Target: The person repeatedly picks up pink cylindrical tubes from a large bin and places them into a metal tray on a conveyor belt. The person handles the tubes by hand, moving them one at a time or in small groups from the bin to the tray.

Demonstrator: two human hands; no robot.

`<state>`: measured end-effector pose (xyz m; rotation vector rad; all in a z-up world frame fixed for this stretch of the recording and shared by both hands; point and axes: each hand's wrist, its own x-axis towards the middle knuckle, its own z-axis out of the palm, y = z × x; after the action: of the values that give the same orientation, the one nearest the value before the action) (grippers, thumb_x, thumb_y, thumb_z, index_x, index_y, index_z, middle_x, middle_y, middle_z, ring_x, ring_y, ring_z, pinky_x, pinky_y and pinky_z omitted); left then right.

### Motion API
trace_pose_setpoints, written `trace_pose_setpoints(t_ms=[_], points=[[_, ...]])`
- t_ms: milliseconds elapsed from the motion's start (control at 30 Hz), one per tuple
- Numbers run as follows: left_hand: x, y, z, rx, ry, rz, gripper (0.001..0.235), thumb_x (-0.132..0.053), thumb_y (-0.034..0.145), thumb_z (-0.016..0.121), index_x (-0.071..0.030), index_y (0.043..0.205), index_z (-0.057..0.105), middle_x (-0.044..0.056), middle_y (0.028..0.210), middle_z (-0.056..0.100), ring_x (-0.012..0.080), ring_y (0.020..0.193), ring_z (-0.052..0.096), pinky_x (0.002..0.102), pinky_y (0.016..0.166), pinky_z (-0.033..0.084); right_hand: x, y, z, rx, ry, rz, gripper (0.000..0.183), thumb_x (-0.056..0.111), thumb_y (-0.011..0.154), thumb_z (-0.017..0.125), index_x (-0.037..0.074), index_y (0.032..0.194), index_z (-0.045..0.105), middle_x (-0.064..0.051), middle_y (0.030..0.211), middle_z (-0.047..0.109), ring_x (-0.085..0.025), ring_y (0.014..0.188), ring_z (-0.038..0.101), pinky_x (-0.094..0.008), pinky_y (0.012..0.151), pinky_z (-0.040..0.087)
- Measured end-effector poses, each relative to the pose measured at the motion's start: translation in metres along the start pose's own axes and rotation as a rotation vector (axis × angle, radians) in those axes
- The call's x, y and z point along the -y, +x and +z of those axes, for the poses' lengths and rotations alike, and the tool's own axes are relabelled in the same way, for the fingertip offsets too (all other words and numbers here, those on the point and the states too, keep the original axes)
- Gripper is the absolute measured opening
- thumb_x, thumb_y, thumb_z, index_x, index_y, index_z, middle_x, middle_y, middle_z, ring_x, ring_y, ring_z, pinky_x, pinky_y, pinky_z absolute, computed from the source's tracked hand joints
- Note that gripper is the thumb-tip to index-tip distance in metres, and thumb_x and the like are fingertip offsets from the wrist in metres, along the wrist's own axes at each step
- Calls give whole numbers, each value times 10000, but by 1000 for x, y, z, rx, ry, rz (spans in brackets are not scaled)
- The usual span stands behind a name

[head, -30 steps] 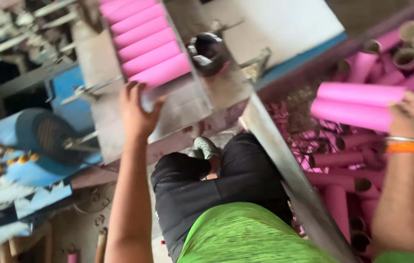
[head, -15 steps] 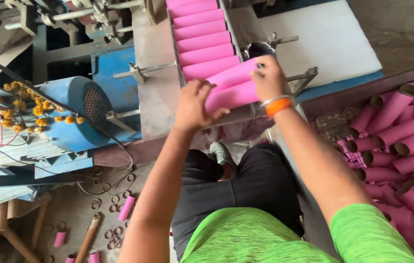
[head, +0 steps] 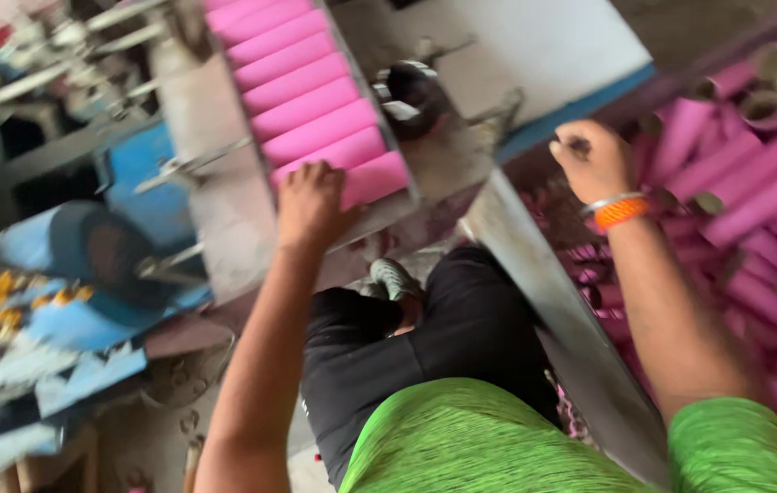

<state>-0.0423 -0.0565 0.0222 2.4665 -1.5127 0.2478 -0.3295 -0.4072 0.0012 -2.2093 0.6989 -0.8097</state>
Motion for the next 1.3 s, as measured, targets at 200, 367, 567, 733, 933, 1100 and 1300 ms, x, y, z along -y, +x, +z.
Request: trace_pose_setpoints(t_ms=[200, 367, 567, 733, 933, 1100, 1300], points=[[48, -23, 19, -175, -31, -13, 717, -401, 825, 867, -94, 1435, 648, 262, 1538, 524, 450, 1398, 488, 552, 1178, 394, -143, -148, -110, -76, -98, 491, 221, 199, 919, 774, 72, 1096, 738, -82, 998, 765, -166, 896, 712, -320, 833, 564], [58, -33, -2, -264, 16, -15, 520, -187, 826, 841, 12, 1245, 606, 202, 1298, 624, 402, 1228, 566, 514, 1044, 483, -200, -263, -170, -69, -443, 805, 252, 270, 898, 768, 85, 1069, 764, -195, 1001, 741, -351, 927, 708, -437, 852, 545], [62, -38, 3, -274, -159, -142, 472, -70, 880, 731, 21, 1308, 555, 248, 1326, 509, 384, 1164, 565, 516, 1014, 510, -214, -275, -160, -143, -720, 492, 291, 240, 878, 718, 107, 1134, 750, -210, 1078, 733, -417, 979, 690, -501, 877, 541], [67, -42, 4, -275, 14, -65, 482, -43, 843, 779, 26, 1271, 570, 236, 1297, 533, 386, 1156, 558, 492, 977, 490, -206, -254, -127, 311, -658, 685, 330, 272, 882, 720, 56, 1131, 702, -242, 1133, 698, -429, 993, 681, -521, 885, 529], [62, -41, 2, -221, -99, -125, 480, -43, 872, 766, 29, 1294, 550, 255, 1316, 546, 405, 1168, 586, 504, 997, 512, -195, -280, -72, 297, -654, 563, 575, 190, 706, 791, 24, 1236, 643, -241, 1122, 684, -406, 1037, 669, -518, 835, 517], [56, -40, -3, -201, -59, -83, 499, -38, 895, 766, 40, 1335, 544, 287, 1354, 535, 420, 1182, 585, 507, 1018, 521, -243, -286, -65, -192, -240, 676, 463, 19, 832, 677, 94, 1289, 674, -161, 1149, 715, -299, 1003, 706, -387, 881, 570], [47, -40, -8, -206, 58, -60, 474, -55, 837, 809, 19, 1240, 569, 210, 1307, 561, 390, 1158, 596, 501, 977, 530, -300, -231, -103, -130, -252, 997, 625, 9, 765, 717, 99, 1362, 555, -173, 1134, 711, -286, 1028, 695, -390, 893, 554]])
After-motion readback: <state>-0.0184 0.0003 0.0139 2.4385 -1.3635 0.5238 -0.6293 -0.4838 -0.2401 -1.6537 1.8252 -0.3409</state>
